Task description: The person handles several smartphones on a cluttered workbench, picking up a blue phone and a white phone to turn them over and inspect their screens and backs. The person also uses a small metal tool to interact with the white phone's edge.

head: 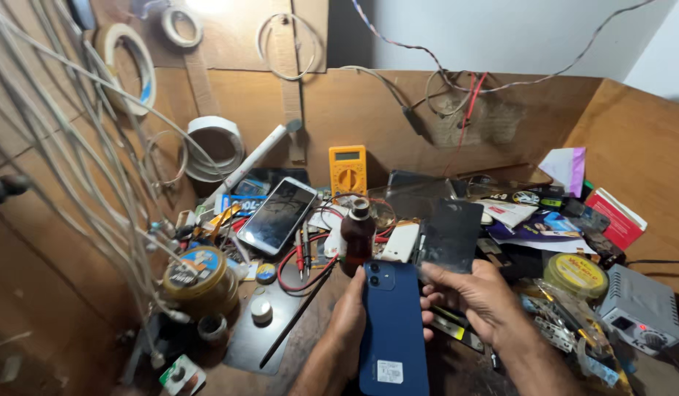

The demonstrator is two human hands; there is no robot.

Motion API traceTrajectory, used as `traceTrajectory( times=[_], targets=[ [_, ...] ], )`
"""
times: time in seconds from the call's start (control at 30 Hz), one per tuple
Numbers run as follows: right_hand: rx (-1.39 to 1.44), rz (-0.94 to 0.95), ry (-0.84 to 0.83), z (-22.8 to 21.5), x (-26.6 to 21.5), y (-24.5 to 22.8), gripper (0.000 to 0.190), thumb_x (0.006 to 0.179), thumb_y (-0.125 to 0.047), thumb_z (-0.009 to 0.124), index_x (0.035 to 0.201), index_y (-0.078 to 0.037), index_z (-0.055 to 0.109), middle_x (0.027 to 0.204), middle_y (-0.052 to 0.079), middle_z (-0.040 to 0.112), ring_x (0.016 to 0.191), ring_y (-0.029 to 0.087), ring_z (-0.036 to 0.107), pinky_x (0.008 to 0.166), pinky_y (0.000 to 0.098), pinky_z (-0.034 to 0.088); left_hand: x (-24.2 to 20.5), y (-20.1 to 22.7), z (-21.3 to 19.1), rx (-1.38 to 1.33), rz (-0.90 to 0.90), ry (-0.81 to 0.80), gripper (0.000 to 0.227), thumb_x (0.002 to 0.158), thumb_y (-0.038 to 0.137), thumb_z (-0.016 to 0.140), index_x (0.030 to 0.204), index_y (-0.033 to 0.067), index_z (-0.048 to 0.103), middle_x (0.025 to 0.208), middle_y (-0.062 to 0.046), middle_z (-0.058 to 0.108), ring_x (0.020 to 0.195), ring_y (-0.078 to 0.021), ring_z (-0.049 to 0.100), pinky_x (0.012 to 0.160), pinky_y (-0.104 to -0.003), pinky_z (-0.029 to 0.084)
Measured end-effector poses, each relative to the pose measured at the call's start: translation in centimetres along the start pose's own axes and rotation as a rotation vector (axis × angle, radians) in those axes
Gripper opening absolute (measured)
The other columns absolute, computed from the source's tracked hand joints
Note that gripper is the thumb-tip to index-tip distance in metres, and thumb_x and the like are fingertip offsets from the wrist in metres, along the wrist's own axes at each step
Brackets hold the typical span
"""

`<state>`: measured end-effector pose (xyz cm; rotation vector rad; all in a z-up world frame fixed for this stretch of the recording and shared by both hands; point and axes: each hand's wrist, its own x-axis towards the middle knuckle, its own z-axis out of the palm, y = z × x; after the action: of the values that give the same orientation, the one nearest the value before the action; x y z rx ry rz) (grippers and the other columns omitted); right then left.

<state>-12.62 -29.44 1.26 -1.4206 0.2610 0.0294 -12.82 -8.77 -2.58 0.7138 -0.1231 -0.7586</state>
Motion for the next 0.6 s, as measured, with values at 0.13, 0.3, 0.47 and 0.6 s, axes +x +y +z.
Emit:
traceTrajectory(
  times=[0.13, 0.3, 0.47, 0.6],
  targets=[
    [-0.021, 0.001, 0.011, -0.9, 0.4, -0.2, 0.032, 0.087, -0.021, 0.076, 0.099, 0.009, 0.07, 0.084, 0.016, 0.074, 0.067, 0.021, 0.072, 0.057, 0.0318, 0.06, 0.1, 0.1, -0.2, -0.027, -0.041, 0.048, 0.097, 0.1, 0.069, 0.012, 0.13, -0.0082, 0.062, 0.109, -0.025, 0.074, 0.093, -0.0363, 0.074, 0.082, -0.045, 0.063],
    [-0.357, -0.096, 0.252, -1.9, -0.1, -1.1, 0.046, 0.087, -0.028, 0.077, 0.113, 0.008, 0.064, 0.094, 0.025, 0.078, 0.075, 0.033, 0.078, 0.063, 0.041, 0.065, 0.6, -0.2, -0.1, -0.121, -0.037, 0.123, 0.092, 0.101, 0.065, 0.014, 0.133, -0.0091, 0.058, 0.113, -0.027, 0.073, 0.099, -0.0379, 0.074, 0.084, -0.05, 0.063],
    [-0.859, -0.666, 0.386, 0.7, -0.8, -1.9, 0.06, 0.079, -0.037, 0.084, 0.121, 0.002, 0.068, 0.108, 0.016, 0.076, 0.097, 0.026, 0.075, 0.081, 0.039, 0.061, 0.7, -0.3, -0.3, -0.153, -0.015, 0.09, 0.092, 0.101, 0.066, 0.013, 0.134, -0.0077, 0.058, 0.111, -0.027, 0.072, 0.098, -0.0384, 0.074, 0.084, -0.051, 0.063],
    [-0.866, -0.682, 0.136, 4.7, 1.5, -2.2, 0.067, 0.068, -0.035, 0.089, 0.123, -0.003, 0.068, 0.105, 0.014, 0.078, 0.098, 0.024, 0.076, 0.086, 0.0372, 0.059, 0.9, -0.4, -1.1, -0.082, -0.031, 0.033, 0.094, 0.1, 0.07, 0.013, 0.132, -0.0048, 0.06, 0.103, -0.028, 0.074, 0.087, -0.0415, 0.075, 0.078, -0.049, 0.063]
  ],
)
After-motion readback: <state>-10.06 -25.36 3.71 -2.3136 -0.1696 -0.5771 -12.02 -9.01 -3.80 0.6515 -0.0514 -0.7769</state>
